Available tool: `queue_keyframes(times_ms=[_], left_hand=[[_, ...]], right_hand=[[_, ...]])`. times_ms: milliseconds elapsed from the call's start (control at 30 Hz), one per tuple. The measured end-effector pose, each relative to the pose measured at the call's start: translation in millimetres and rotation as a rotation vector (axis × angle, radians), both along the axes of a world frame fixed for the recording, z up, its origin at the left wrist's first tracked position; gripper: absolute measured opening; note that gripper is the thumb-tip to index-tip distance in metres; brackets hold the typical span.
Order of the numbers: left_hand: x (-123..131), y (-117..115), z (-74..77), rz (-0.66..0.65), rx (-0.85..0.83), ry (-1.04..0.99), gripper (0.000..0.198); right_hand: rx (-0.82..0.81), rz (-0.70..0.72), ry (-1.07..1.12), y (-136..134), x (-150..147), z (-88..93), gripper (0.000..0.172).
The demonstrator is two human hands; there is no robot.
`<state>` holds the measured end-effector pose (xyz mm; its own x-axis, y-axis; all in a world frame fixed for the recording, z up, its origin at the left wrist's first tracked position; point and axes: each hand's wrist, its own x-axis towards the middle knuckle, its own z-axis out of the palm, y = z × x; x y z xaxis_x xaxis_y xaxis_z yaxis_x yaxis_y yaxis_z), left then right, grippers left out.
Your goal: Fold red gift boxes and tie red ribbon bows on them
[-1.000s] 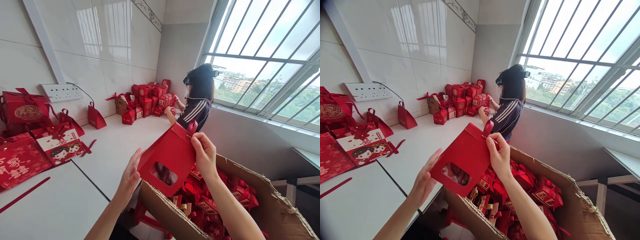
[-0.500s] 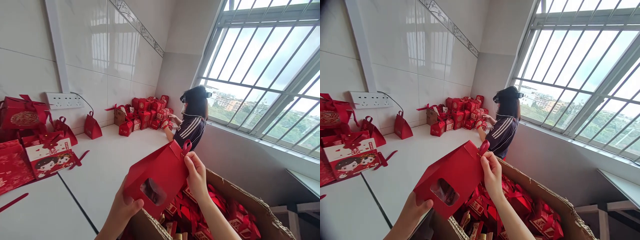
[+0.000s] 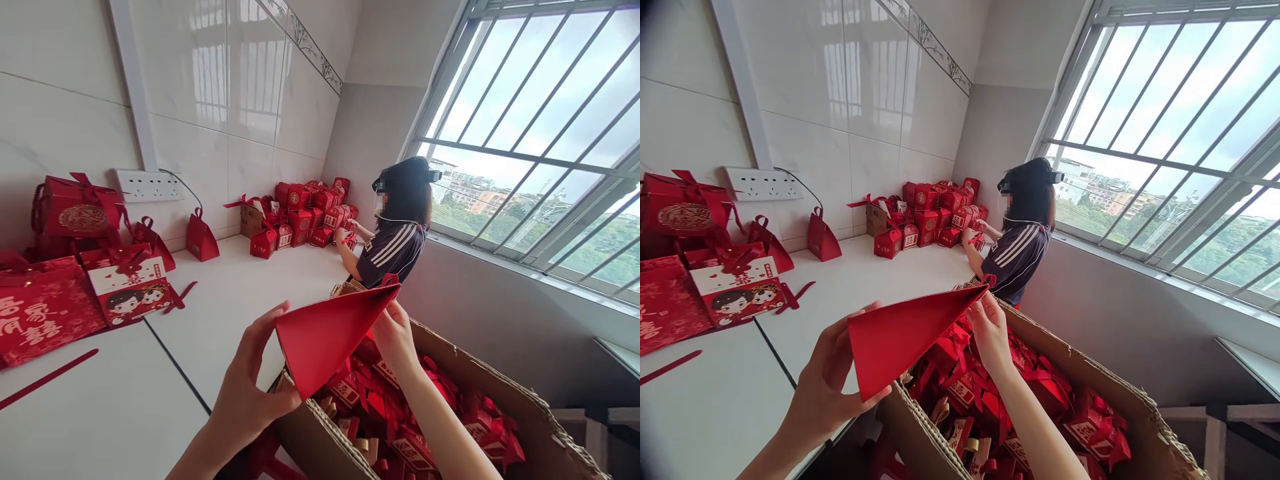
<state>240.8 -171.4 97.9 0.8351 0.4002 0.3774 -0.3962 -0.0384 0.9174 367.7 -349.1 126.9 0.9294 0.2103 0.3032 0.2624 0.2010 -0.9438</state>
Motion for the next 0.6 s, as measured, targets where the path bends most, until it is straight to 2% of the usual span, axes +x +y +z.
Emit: queue_keyframes(times_ms=[133, 267, 333, 400, 467, 533, 600], left_hand=[[-3.9, -1.1, 3.1, -0.008, 0.024, -0.007, 0.07], [-1.9, 4.6, -1.4, -0.017, 0.079, -0.042, 0.071], [0.1, 7.4, -4.9, 0.0, 0.129, -0.066, 0.072], [2.6, 9.1, -8.0, 0.046, 0.178, -0.081, 0.072], [6.0, 9.1, -9.9, 0.123, 0.236, -0.1, 0.07], [10.2, 7.9, -11.0, 0.195, 0.326, -0.146, 0.065], [14.4, 6.4, -11.6, 0.24, 0.416, -0.216, 0.062]], right_hand=[[0.02, 0.021, 0.041, -0.5, 0.4, -1.7, 0.034], [-0.019, 0.055, 0.02, 0.9, 4.0, -3.9, 0.035], [-0.054, -0.012, -0.07, 1.0, 2.6, -4.5, 0.036], [-0.08, -0.21, -0.313, 0.2, -4.8, -3.4, 0.038], [-0.154, -0.374, -0.677, -0.4, -19.7, 0.1, 0.041], [-0.353, -0.322, -1.0, 1.0, -39.9, 6.2, 0.044], [-0.603, -0.166, -1.148, 5.1, -60.9, 14.8, 0.056]])
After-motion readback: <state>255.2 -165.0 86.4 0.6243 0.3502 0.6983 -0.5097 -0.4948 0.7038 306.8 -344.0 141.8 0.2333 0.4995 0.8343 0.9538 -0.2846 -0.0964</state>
